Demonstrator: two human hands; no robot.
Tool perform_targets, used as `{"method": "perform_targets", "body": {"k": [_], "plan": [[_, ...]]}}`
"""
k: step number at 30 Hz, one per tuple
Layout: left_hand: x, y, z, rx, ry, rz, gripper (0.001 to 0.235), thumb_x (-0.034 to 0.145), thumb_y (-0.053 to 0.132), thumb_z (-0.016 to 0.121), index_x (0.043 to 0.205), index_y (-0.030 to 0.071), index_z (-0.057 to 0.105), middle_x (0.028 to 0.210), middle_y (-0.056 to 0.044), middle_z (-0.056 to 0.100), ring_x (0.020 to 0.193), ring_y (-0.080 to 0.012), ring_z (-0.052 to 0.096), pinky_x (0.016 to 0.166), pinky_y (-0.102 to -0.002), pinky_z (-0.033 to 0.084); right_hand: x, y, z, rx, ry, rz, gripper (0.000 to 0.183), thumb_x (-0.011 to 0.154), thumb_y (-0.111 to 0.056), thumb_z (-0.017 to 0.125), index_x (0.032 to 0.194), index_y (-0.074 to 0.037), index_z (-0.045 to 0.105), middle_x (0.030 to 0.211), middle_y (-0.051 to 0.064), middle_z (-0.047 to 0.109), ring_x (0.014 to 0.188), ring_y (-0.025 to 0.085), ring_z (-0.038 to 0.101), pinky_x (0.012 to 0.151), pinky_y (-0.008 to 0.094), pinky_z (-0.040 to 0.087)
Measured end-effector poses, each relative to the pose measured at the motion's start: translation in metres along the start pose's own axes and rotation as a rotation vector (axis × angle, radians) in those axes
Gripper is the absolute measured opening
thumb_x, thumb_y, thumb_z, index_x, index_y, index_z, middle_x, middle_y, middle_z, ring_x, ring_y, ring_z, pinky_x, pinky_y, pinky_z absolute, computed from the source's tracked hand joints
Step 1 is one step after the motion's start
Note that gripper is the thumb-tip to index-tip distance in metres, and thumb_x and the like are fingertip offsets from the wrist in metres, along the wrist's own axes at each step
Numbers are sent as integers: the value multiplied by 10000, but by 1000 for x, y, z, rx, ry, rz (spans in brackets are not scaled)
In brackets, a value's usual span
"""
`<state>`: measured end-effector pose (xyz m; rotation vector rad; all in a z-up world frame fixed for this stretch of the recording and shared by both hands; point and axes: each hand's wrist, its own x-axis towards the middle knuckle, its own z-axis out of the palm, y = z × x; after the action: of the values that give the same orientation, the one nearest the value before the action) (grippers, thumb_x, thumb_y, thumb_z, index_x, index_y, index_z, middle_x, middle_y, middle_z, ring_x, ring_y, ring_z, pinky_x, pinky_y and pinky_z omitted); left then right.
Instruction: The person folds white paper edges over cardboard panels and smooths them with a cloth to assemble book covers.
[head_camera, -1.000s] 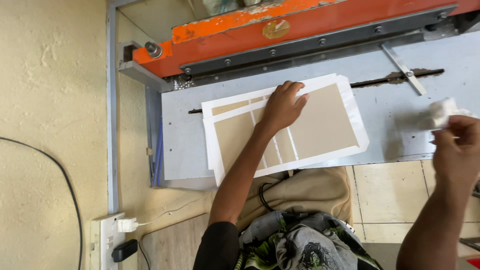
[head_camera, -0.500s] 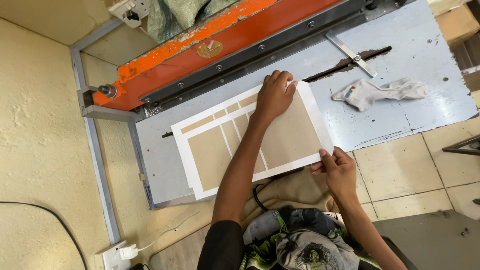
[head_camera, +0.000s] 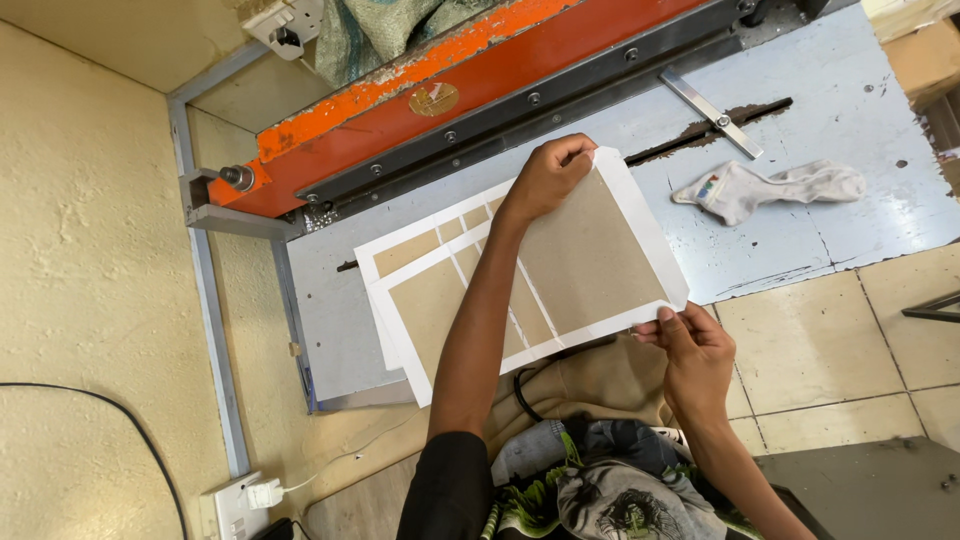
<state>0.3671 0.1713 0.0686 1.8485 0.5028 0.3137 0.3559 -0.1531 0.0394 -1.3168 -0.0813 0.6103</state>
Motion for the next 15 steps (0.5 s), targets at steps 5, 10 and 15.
{"method": "perform_targets", "body": {"k": [5,10,15], "plan": [[-5,8,4,125,52,-13,200,986,188,572,968,141,766,710,-71,701,686,-144,641,681,-372,577,-1,-8,5,-85,3,-86,236,1164,12,561,1328,141,671,973,281,719,797,329,774,722,424,697],[-6,-1,7,137,133,-16,205,1016,186,561,1009,159,764,721,-65,735,692,-133,648,696,-367,583,12,44,-16,288,-53,31,329,1196,-108,457,1365,68,678,1050,194,717,867,311,803,769,389,719],[-8,-6,10,151,156,-5,228,1051,188,531,1033,131,751,755,-106,748,707,-170,654,719,-400,585,8,19,1,460,-103,161,328,1194,-216,496,1258,31,701,1152,171,735,854,295,789,704,362,685]]}}
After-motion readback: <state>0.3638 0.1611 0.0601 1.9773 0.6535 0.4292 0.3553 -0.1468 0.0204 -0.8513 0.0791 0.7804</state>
